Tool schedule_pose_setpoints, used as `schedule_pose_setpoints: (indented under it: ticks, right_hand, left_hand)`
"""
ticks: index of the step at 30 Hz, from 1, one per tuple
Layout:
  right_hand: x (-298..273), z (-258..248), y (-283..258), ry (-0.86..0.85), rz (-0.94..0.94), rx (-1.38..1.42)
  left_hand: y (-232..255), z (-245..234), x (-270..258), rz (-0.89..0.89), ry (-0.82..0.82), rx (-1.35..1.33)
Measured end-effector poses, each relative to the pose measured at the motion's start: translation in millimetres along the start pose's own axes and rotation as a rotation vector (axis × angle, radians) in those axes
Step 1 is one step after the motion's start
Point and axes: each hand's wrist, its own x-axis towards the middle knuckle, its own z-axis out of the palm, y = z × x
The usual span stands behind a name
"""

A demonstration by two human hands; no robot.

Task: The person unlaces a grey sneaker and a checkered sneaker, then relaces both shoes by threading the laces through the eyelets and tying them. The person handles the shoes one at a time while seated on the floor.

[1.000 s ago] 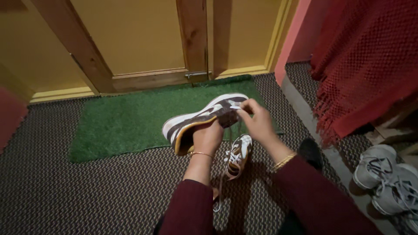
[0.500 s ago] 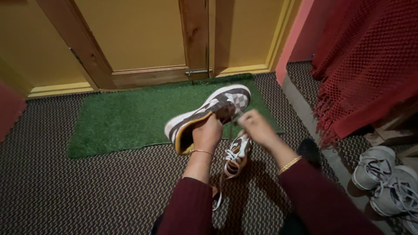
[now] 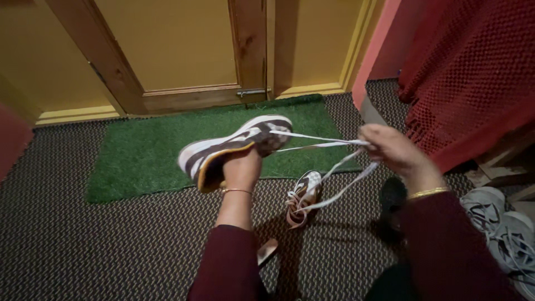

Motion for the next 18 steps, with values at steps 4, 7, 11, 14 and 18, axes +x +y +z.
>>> schedule_pose_setpoints:
  ticks: [4,7,11,14,18]
  right_hand:
    - [-22.1,-53.5,5.5,0.056,0.195,-0.08]
    - [-17.8,-85.6,18.2,-0.026,0.257,-0.131]
    - [-31.8,-130.2,32.8,0.043,0.281,-0.008]
    - [-44.1,-164.1,35.9,0.112,0.232,0.123]
    - [-70.0,-209.4,29.7,0.199,0.258,0.139]
  left_hand:
    - [-19.6,-23.2,7.1,-0.069,-0.056,-0.049]
    - [-29.1,-42.5,9.7,-0.124,-0.068,-0.142]
    - [-40.8,-53.0,12.3,-0.242,-0.147,-0.098]
    - [-54.8,-49.7,10.3,-0.225,-0.051,-0.061]
    - [-66.2,-40.8,9.2,-0.306,-0.031,-0.219]
